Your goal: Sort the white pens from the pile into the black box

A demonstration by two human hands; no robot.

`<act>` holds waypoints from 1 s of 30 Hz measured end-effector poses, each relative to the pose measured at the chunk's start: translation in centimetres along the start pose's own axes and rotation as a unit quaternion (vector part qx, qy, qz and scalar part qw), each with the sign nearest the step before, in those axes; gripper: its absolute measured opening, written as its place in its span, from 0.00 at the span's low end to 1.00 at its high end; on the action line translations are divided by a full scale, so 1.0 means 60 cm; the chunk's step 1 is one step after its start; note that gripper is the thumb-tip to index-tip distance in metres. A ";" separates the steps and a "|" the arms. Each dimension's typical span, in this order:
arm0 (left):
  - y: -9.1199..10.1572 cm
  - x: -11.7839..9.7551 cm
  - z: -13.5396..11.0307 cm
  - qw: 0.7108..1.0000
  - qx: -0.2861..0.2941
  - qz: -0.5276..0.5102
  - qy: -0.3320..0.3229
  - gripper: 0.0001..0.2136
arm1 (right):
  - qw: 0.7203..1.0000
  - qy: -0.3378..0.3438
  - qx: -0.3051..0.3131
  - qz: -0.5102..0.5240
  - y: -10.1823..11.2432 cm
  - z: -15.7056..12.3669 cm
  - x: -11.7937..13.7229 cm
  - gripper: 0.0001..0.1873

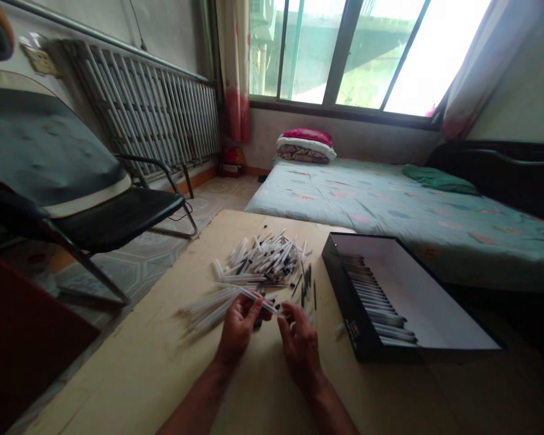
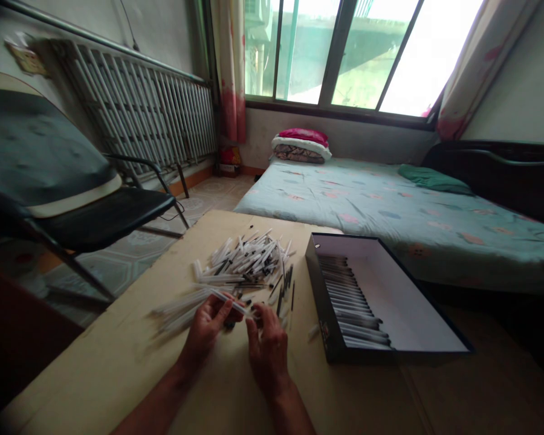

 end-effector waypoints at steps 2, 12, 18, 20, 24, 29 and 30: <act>-0.013 -0.002 -0.003 0.998 0.035 0.040 -0.026 0.12 | 0.999 0.029 0.023 0.008 -0.006 0.002 0.009 0.15; -0.025 -0.056 0.006 0.857 0.013 0.485 -0.171 0.07 | 0.987 -0.076 -0.144 0.012 0.040 -0.002 -0.038 0.15; -0.066 -0.056 0.031 0.721 0.041 0.661 -0.205 0.12 | 0.985 -0.098 -0.133 0.043 0.035 -0.002 -0.038 0.13; -0.074 -0.049 0.041 0.701 0.053 0.684 -0.196 0.11 | 0.986 -0.091 -0.134 0.038 0.035 -0.001 -0.036 0.13; -0.077 -0.044 0.052 0.698 0.055 0.688 -0.190 0.09 | 0.987 -0.080 -0.138 0.022 0.037 -0.001 -0.033 0.12; -0.055 -0.065 0.041 0.780 0.032 0.587 -0.215 0.08 | 0.991 -0.063 -0.118 -0.007 0.036 -0.002 -0.020 0.10; -0.040 -0.071 0.037 0.821 0.017 0.531 -0.210 0.07 | 0.993 -0.053 -0.107 -0.011 0.034 -0.002 -0.016 0.10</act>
Point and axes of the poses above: each hand's wrist, its own z-axis towards the middle knuckle, its own y-axis out of the back of the hand, x = y × z, the point moved 8 cm from there along z, towards the middle knuckle, and after that the axes turned 11 degrees about z, right-handed, at the moved point
